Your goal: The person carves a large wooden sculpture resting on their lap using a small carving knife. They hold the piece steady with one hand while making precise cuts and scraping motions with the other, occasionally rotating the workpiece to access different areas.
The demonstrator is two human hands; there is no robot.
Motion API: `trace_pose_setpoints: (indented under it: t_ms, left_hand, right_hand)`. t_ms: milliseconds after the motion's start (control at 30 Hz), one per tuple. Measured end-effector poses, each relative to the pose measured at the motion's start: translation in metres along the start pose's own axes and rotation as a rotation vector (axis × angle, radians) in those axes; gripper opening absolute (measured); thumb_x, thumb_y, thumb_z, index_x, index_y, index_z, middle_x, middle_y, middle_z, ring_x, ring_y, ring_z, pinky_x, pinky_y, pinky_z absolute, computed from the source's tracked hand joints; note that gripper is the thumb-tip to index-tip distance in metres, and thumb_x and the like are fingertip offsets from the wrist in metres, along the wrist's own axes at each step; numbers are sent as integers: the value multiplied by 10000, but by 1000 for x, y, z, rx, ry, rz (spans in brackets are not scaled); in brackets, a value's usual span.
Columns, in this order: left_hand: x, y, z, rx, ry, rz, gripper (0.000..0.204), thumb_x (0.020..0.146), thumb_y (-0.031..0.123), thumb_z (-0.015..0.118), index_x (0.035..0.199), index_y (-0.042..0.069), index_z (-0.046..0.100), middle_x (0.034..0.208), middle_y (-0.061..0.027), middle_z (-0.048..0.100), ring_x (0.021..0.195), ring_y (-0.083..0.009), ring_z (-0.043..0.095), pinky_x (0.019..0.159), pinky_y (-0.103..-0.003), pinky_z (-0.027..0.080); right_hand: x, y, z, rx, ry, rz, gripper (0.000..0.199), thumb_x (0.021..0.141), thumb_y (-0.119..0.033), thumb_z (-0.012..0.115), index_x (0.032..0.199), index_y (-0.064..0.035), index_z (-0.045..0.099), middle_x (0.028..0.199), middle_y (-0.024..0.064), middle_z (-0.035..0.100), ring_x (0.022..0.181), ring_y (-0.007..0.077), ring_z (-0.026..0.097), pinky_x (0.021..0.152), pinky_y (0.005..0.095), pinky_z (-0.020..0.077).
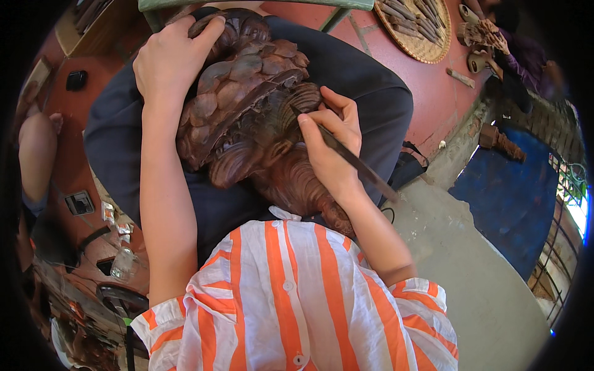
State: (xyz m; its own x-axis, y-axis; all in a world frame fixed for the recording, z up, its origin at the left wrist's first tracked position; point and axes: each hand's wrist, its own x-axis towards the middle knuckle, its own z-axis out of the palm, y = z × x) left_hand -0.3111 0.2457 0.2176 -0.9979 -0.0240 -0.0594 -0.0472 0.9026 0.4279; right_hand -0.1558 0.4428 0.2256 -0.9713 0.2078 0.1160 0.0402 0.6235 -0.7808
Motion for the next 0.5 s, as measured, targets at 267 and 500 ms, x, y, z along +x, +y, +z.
trace_pose_setpoints:
  t_ms: [267,500]
  left_hand:
    - [1,-2,3,-1,12,2,563,783,609,546,1059,147,709,863,-189,694,890,-383,660,789,-438,519]
    - [2,-1,1,11,-8,2,521,791,612,544,980,159,720,827,-183,692,852,-390,661,752,-438,521]
  right_hand:
    - [-2,15,-6,186,39,118,95,884,-13,594,921,63,639,1050,164,648,925,168,610,874,307,487]
    - [1,29,-9,269,69,245,160,935,-14,531,1013,70,642,964,129,667,847,175,646,845,288,517]
